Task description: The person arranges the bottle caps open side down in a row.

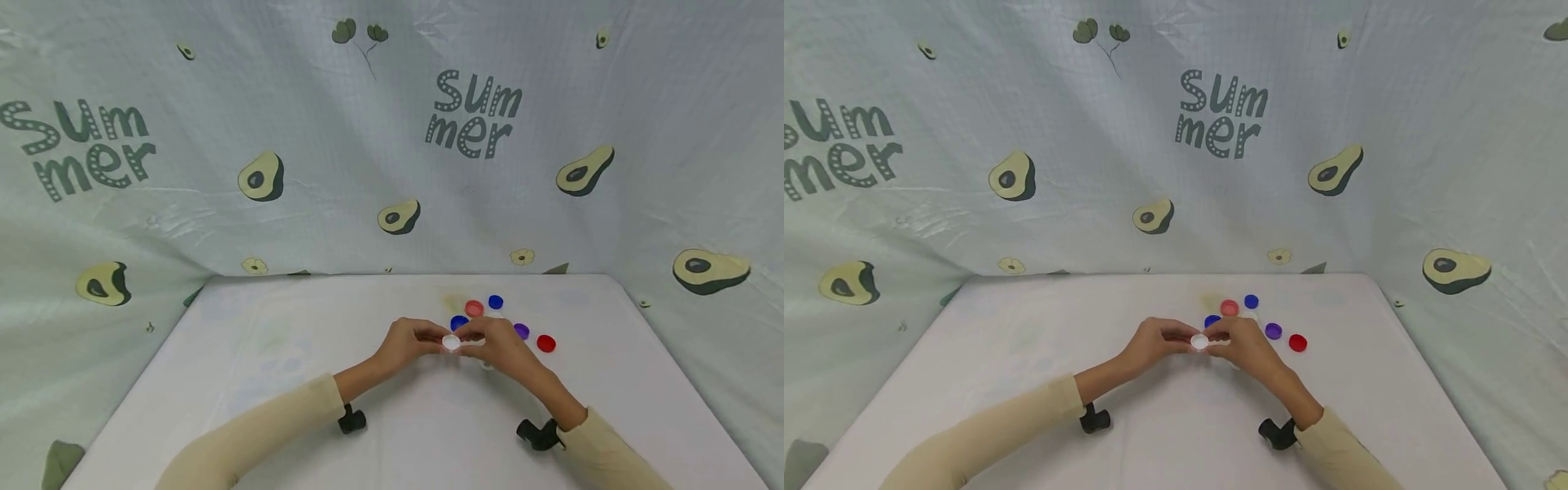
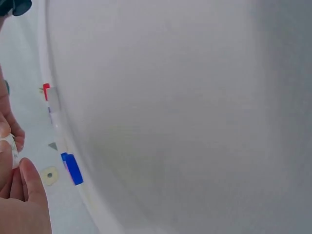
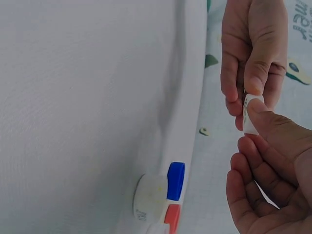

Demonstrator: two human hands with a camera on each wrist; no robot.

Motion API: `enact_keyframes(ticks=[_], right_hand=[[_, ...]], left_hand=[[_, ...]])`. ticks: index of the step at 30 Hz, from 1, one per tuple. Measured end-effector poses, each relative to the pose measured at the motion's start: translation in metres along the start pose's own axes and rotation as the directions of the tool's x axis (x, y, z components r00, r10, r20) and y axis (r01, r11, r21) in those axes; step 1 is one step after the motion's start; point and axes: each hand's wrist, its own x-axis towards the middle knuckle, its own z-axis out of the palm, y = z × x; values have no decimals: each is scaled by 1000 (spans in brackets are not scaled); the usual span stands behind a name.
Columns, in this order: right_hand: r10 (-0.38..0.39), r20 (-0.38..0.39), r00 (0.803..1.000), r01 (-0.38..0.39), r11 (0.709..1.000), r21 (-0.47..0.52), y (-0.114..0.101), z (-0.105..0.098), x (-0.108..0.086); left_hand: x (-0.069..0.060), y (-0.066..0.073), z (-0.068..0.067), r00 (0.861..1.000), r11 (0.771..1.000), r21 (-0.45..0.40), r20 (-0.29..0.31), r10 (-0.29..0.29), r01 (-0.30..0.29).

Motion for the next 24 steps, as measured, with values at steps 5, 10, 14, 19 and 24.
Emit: enact_keyframes(ticks=[5, 10, 14, 19, 24], right_hand=[[-38, -39, 999, 38, 999, 6, -9, 0, -2], [-109, -103, 989, 113, 993, 40, -14, 2, -5], [-179, -189, 966, 194, 979, 64, -17, 6, -6], [-358, -340, 870, 395, 918, 44, -20, 11, -5], [-527, -390, 755, 549, 834, -64, -21, 15, -2]], left_hand=[[-7, 10, -8, 1000, 999, -32, -23, 3, -4], [-14, 17, -13, 998, 999, -46, -61, 19, -22], [-20, 23, -17, 995, 999, -43, -92, 28, -32], [-23, 28, -21, 993, 992, -120, -112, 24, -38], [-26, 30, -23, 991, 971, -225, -128, 46, -74]])
